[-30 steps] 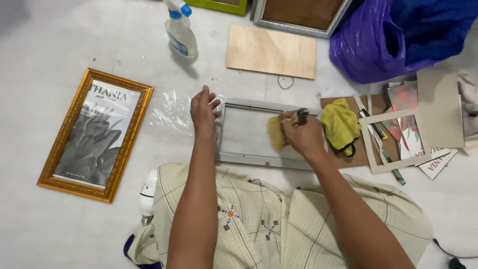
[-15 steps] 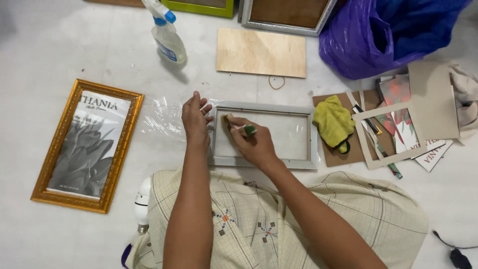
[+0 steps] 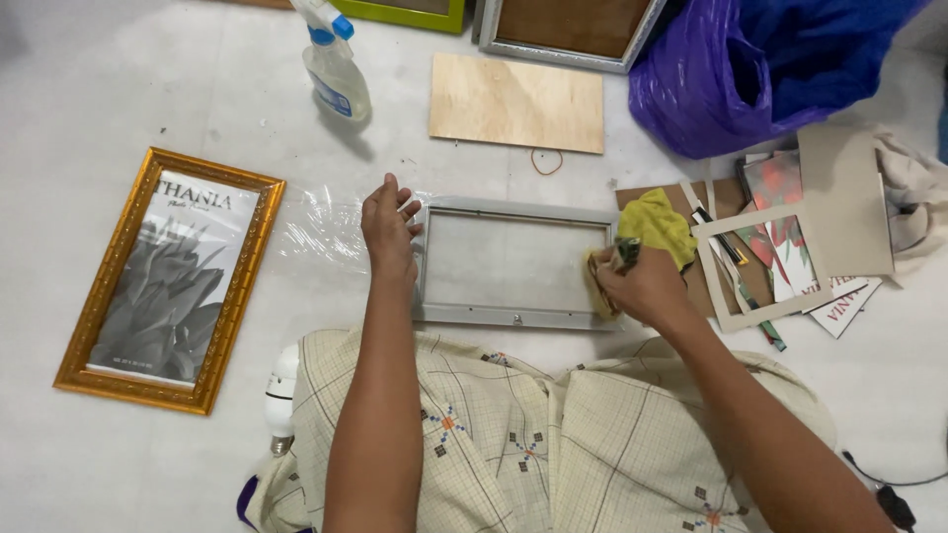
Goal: Cleaning the glass of a picture frame using a cloth and a brush
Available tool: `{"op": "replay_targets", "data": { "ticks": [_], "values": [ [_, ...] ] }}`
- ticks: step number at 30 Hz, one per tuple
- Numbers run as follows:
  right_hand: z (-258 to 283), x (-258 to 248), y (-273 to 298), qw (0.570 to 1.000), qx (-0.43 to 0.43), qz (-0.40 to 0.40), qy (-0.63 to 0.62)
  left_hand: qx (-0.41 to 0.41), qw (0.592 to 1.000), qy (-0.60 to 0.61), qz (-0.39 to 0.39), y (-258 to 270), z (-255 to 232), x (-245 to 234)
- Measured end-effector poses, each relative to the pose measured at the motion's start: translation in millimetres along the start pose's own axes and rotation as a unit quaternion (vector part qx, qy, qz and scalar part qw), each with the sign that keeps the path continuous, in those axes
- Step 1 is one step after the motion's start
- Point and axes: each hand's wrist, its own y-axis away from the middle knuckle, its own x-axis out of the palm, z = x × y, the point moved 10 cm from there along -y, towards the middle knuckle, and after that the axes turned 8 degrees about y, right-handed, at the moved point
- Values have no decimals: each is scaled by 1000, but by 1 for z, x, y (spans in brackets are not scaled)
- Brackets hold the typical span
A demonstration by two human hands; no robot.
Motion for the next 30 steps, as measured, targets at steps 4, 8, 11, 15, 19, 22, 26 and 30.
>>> {"op": "replay_targets", "data": {
  "ticks": [4,8,11,15,19,22,26,30],
  "values": [
    [-15,-15,-3,996,26,-82,-3,9,1000,-2,9,-3,2,1],
    [-22,28,-12,996,60,-30,58,6,1000,-4,2,-5,4,-2],
    [6,53,-13,994,42,-61,85,7,1000,-3,2,-3,2,0],
    [93,89,22,996,-57,-20,-71,2,1000,0,1,-4,3,-1],
    [117,95,18,966,-5,40,-256,-2,1000,-6,-1,-8,5,-3],
    [72,97,-14,956,82,-47,-276,1,1000,2,-3,-9,6,-5],
    [68,76,-16,954,82,-73,-278,5,1000,-6,4,-8,7,1],
    [95,87,-14,950,77,37,-299,3,1000,-8,2,-14,11,-2]
  ]
}}
